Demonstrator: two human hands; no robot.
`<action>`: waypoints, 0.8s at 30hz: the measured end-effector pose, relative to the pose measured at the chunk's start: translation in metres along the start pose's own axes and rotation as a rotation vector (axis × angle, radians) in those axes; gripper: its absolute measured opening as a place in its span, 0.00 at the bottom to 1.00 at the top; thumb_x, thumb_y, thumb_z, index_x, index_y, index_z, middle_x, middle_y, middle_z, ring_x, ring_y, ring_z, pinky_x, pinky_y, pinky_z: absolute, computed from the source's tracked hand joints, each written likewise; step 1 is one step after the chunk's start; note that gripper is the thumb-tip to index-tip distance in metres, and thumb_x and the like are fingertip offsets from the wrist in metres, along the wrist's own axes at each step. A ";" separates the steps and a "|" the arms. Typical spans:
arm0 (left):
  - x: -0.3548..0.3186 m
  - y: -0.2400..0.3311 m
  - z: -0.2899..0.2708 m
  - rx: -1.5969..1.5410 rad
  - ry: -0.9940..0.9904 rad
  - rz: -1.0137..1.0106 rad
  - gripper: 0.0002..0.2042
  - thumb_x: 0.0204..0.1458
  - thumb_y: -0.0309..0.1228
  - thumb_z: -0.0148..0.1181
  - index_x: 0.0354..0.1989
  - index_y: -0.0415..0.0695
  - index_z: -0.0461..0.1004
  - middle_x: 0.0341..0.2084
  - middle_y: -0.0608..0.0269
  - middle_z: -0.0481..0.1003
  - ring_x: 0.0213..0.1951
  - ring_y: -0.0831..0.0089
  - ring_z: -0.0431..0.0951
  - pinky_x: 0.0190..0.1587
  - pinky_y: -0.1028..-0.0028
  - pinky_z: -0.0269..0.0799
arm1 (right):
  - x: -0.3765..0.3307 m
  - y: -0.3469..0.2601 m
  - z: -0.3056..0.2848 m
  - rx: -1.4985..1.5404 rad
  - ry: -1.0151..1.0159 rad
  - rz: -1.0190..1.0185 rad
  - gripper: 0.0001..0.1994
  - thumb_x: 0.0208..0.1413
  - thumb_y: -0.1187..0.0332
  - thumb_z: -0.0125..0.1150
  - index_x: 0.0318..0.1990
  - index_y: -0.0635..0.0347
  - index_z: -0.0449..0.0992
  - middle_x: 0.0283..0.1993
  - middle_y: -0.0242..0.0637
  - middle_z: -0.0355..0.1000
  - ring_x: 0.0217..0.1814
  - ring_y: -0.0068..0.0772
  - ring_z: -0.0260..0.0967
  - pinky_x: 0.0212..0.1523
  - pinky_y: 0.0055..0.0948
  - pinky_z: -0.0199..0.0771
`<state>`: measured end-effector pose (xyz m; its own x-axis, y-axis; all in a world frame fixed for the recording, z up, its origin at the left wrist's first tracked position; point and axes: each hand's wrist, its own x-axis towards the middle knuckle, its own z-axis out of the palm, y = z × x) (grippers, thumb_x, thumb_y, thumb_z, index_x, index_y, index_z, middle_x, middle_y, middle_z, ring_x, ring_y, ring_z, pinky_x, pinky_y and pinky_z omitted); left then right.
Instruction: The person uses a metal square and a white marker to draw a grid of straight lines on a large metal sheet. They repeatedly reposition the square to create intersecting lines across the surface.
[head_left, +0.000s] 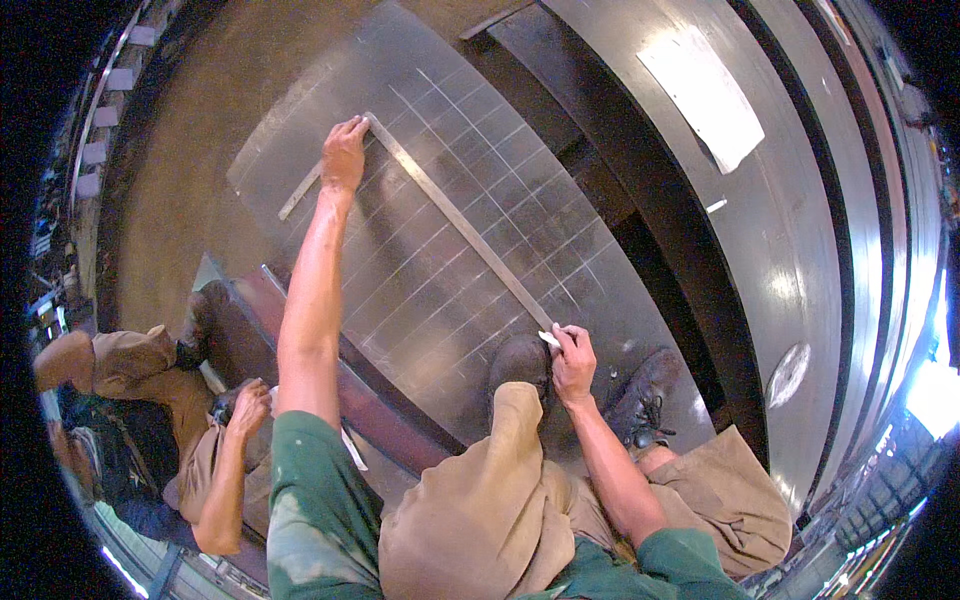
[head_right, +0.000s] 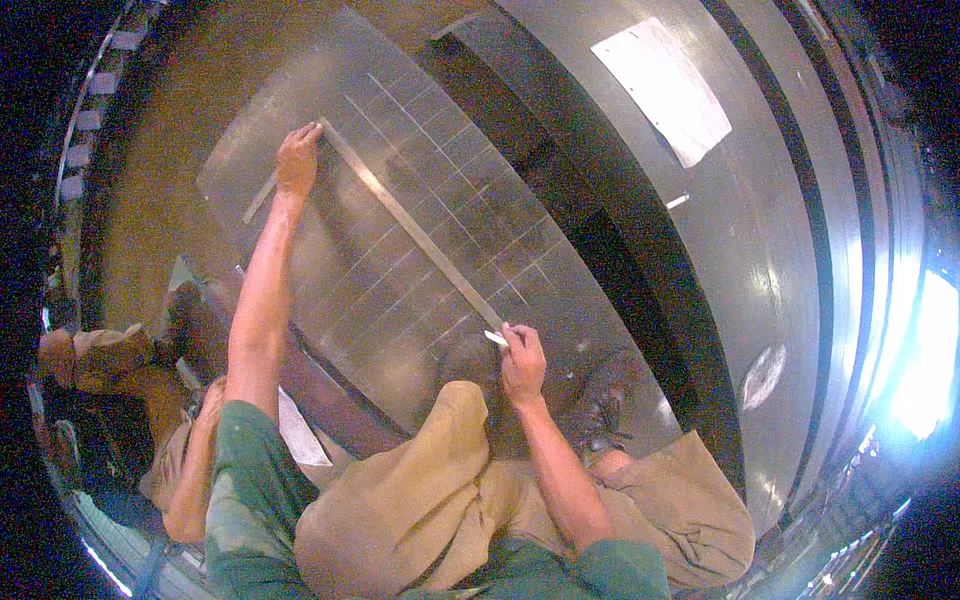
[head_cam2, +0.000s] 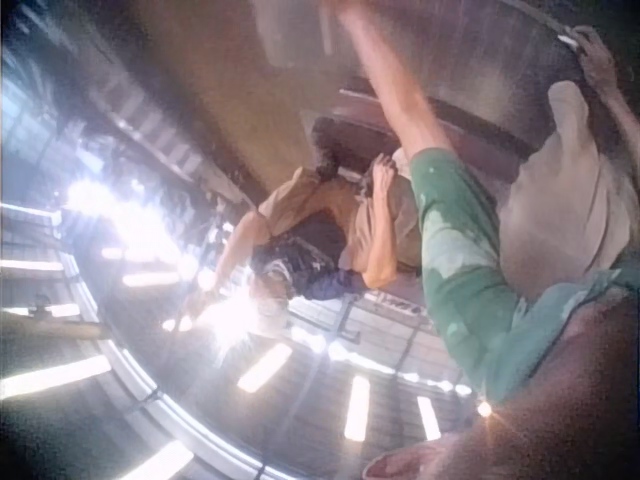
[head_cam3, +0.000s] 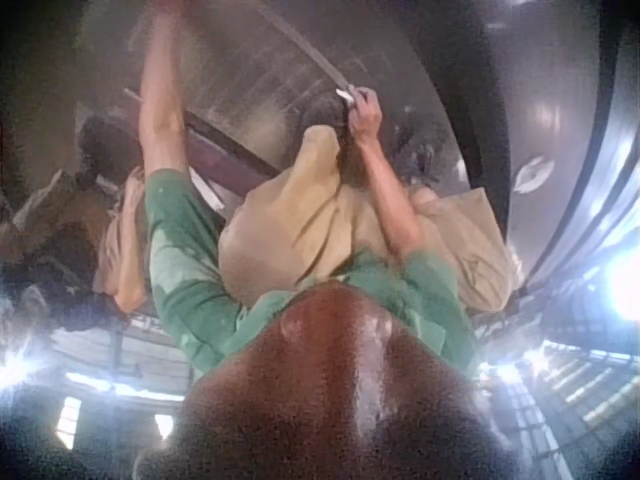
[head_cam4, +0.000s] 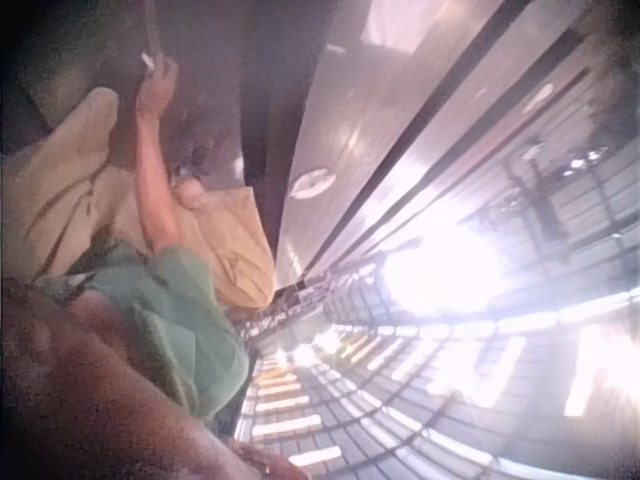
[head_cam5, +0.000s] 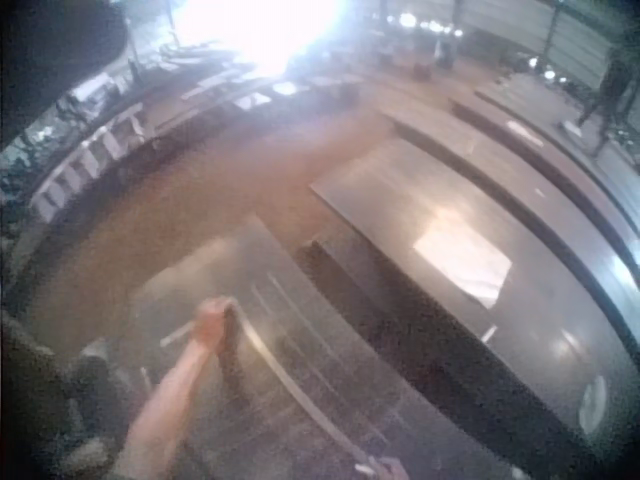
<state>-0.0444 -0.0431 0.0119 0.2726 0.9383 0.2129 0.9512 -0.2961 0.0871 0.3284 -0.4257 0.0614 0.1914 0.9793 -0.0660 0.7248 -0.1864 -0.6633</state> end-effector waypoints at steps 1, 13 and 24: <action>0.000 0.002 0.001 0.008 -0.004 -0.004 0.16 0.56 0.22 0.51 0.50 0.44 0.79 0.52 0.53 0.78 0.54 0.57 0.77 0.59 0.63 0.73 | 0.001 -0.002 -0.002 0.000 -0.003 0.001 0.18 0.47 0.81 0.64 0.47 0.59 0.81 0.42 0.42 0.73 0.42 0.44 0.75 0.42 0.35 0.77; -0.002 0.007 0.004 0.024 0.007 -0.050 0.15 0.55 0.25 0.56 0.50 0.42 0.79 0.52 0.52 0.78 0.54 0.57 0.76 0.59 0.63 0.72 | -0.001 0.001 -0.002 -0.005 0.004 -0.016 0.19 0.46 0.80 0.67 0.49 0.59 0.80 0.42 0.41 0.73 0.42 0.44 0.75 0.42 0.35 0.76; -0.002 0.009 0.002 0.002 0.031 -0.071 0.15 0.54 0.27 0.58 0.50 0.42 0.80 0.51 0.54 0.78 0.54 0.57 0.76 0.59 0.63 0.71 | 0.001 0.002 -0.001 0.020 0.003 -0.006 0.18 0.45 0.80 0.68 0.46 0.58 0.81 0.41 0.40 0.73 0.40 0.41 0.76 0.40 0.34 0.77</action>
<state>-0.0362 -0.0470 0.0106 0.1997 0.9510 0.2359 0.9684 -0.2283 0.1008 0.3313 -0.4255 0.0609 0.1888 0.9802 -0.0594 0.7126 -0.1784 -0.6785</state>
